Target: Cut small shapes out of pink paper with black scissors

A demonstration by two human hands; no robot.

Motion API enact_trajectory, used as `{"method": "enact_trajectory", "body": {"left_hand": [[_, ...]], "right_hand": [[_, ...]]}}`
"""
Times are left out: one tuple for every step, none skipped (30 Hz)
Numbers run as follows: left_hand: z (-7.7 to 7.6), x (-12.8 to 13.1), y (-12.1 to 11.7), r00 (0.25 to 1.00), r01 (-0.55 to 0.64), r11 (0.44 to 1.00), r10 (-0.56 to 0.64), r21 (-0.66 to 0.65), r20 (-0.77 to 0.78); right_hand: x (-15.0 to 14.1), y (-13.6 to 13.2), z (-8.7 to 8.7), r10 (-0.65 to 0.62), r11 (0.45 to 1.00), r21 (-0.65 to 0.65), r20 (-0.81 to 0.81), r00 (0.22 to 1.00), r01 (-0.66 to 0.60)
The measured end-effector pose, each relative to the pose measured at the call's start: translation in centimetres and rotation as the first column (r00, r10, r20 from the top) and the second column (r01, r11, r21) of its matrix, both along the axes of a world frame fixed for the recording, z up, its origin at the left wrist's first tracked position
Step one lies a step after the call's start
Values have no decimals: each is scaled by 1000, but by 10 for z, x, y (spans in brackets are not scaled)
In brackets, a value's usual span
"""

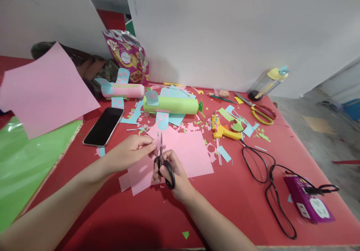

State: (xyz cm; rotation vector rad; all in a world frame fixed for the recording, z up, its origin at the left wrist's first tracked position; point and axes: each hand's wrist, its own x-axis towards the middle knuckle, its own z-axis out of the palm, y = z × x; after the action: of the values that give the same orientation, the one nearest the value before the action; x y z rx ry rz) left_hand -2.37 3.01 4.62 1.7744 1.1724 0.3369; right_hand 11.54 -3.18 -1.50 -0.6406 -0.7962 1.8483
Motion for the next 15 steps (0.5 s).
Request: {"method": "enact_trajectory", "body": {"left_hand": [[0, 0, 0, 1000, -2, 1000, 2, -3, -2], [0, 1, -1, 1000, -3, 1000, 3, -5, 3], [0, 1, -1, 1000, -4, 1000, 4, -7, 13], [0, 2, -1, 1000, -7, 1000, 7, -7, 27], [0, 2, -1, 999, -9, 1000, 10, -7, 38], [0, 2, -2, 999, -11, 1000, 12, -7, 46], [0, 3, -2, 999, -13, 1000, 13, -5, 50], [0, 3, -2, 999, -14, 1000, 14, -4, 51], [0, 3, -2, 999, -13, 1000, 13, -3, 50], [0, 2, -2, 999, -10, 1000, 10, -4, 47], [0, 2, -1, 999, -8, 1000, 8, -2, 43], [0, 2, -1, 999, -9, 1000, 9, 2, 36], [0, 1, -1, 1000, -11, 1000, 11, 8, 27], [-1, 1, -1, 1000, -14, 1000, 14, 16, 19], [-1, 0, -1, 1000, -15, 1000, 15, 26, 12]], "right_hand": [[0, 0, 0, -4, 1000, -2, 6, 1000, 4], [0, 0, 0, -5, 1000, -3, 12, 1000, 5], [0, -1, 0, -8, 1000, -5, 16, 1000, 8], [0, -1, 0, -11, 1000, -7, 19, 1000, 11], [0, -1, 0, -15, 1000, -8, 22, 1000, 15], [0, -1, 0, -19, 1000, -7, 24, 1000, 19], [0, -1, -1, -23, 1000, -6, 26, 999, 23], [0, -1, -1, -26, 1000, -5, 27, 999, 26], [0, 0, -2, -26, 1000, -4, 28, 999, 26], [0, 0, -2, -24, 1000, -4, 29, 999, 24], [0, 0, -2, -20, 1000, -7, 29, 999, 20], [0, 0, -3, -16, 1000, -10, 30, 999, 16], [0, 0, -3, -12, 1000, -12, 33, 999, 13], [0, -1, -2, -10, 1000, -12, 36, 999, 10], [0, -1, -2, -9, 1000, -12, 39, 999, 10]]}}
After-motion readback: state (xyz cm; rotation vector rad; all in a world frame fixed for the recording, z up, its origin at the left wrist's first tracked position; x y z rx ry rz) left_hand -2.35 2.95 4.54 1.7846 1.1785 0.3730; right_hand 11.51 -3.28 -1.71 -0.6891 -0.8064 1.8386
